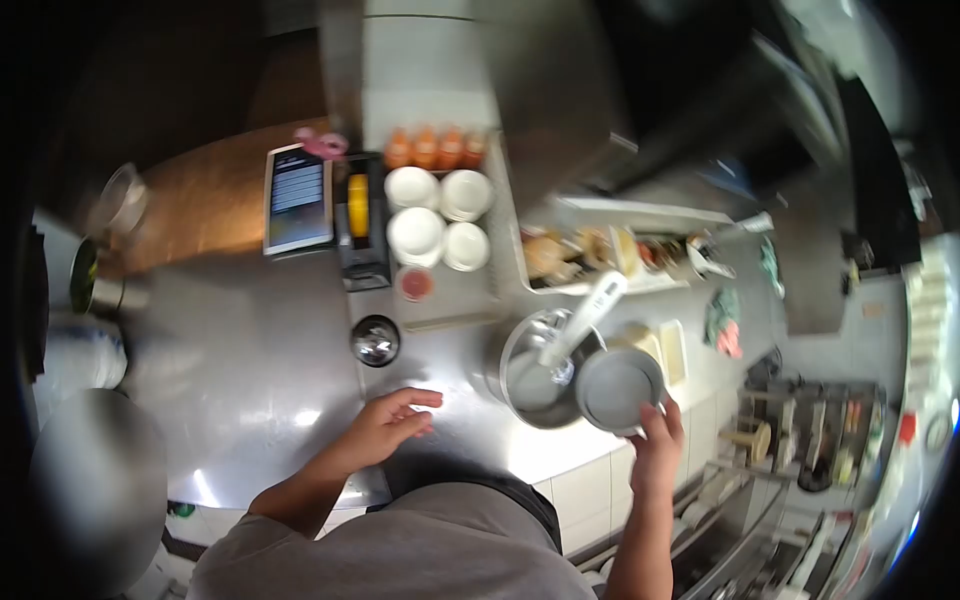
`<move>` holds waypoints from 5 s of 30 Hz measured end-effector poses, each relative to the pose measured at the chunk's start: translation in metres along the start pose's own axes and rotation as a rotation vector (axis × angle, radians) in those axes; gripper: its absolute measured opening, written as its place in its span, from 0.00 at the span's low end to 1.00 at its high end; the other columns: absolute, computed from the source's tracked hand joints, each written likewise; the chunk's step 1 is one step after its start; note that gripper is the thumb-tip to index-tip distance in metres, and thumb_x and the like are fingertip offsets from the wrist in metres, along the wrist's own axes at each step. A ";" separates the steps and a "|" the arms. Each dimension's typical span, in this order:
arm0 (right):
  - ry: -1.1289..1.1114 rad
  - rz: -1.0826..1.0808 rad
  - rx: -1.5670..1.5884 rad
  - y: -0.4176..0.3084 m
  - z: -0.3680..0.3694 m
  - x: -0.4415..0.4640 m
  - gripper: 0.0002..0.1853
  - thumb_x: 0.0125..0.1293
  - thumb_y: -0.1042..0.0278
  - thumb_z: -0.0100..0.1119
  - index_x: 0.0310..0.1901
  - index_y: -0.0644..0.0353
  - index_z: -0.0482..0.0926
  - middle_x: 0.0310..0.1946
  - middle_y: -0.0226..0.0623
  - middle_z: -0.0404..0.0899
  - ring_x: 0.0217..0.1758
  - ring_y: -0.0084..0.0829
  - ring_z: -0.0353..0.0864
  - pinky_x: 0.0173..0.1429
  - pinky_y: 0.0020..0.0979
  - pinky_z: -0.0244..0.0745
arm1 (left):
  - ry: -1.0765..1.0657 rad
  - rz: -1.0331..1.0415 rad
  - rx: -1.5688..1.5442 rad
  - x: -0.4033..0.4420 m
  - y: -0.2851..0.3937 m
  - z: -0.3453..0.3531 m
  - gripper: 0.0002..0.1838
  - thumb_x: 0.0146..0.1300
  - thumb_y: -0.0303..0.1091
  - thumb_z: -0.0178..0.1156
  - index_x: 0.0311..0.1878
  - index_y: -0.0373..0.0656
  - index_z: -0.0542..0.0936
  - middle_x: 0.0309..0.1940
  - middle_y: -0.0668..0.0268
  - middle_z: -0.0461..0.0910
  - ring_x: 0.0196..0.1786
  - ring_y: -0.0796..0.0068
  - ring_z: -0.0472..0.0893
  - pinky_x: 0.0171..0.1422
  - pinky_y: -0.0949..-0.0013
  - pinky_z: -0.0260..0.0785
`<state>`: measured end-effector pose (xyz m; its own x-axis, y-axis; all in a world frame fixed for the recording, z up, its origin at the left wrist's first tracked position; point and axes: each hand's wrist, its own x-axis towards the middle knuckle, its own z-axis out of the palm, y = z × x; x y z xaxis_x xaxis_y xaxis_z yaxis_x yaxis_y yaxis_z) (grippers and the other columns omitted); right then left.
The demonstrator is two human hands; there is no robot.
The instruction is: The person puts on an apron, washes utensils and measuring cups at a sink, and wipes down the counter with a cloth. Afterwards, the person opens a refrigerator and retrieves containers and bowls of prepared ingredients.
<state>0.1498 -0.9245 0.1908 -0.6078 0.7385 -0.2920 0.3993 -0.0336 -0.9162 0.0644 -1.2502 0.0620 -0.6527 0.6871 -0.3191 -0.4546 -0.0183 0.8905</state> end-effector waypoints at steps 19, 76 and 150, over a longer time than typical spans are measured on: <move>-0.431 -0.384 -0.462 0.114 -0.097 -0.051 0.18 0.63 0.66 0.60 0.55 0.58 0.75 0.44 0.45 0.79 0.44 0.41 0.81 0.49 0.37 0.77 | 0.238 -0.178 -0.173 0.122 -0.028 0.127 0.29 0.49 0.20 0.49 0.59 0.32 0.66 0.43 0.51 0.78 0.37 0.54 0.83 0.34 0.50 0.83; -0.196 0.570 0.066 0.439 -0.645 0.367 0.17 0.60 0.69 0.59 0.51 0.62 0.77 0.35 0.37 0.83 0.33 0.31 0.83 0.35 0.32 0.79 | 0.234 -0.178 -0.150 0.336 0.015 0.613 0.41 0.45 0.14 0.47 0.67 0.52 0.60 0.50 0.55 0.74 0.39 0.51 0.82 0.30 0.49 0.81; -0.930 -0.281 -0.250 0.102 -1.034 1.065 0.44 0.54 0.68 0.58 0.72 0.65 0.49 0.32 0.55 0.79 0.30 0.45 0.81 0.38 0.41 0.76 | 0.527 -0.367 -0.082 0.971 -0.124 1.149 0.22 0.48 0.19 0.51 0.51 0.39 0.68 0.27 0.58 0.76 0.18 0.65 0.76 0.12 0.68 0.68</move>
<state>0.2532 0.5550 0.0708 -0.9546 -0.1257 -0.2700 0.2264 0.2828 -0.9321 0.1834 0.2536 0.0147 -0.6467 0.2110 -0.7330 -0.7359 0.0801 0.6724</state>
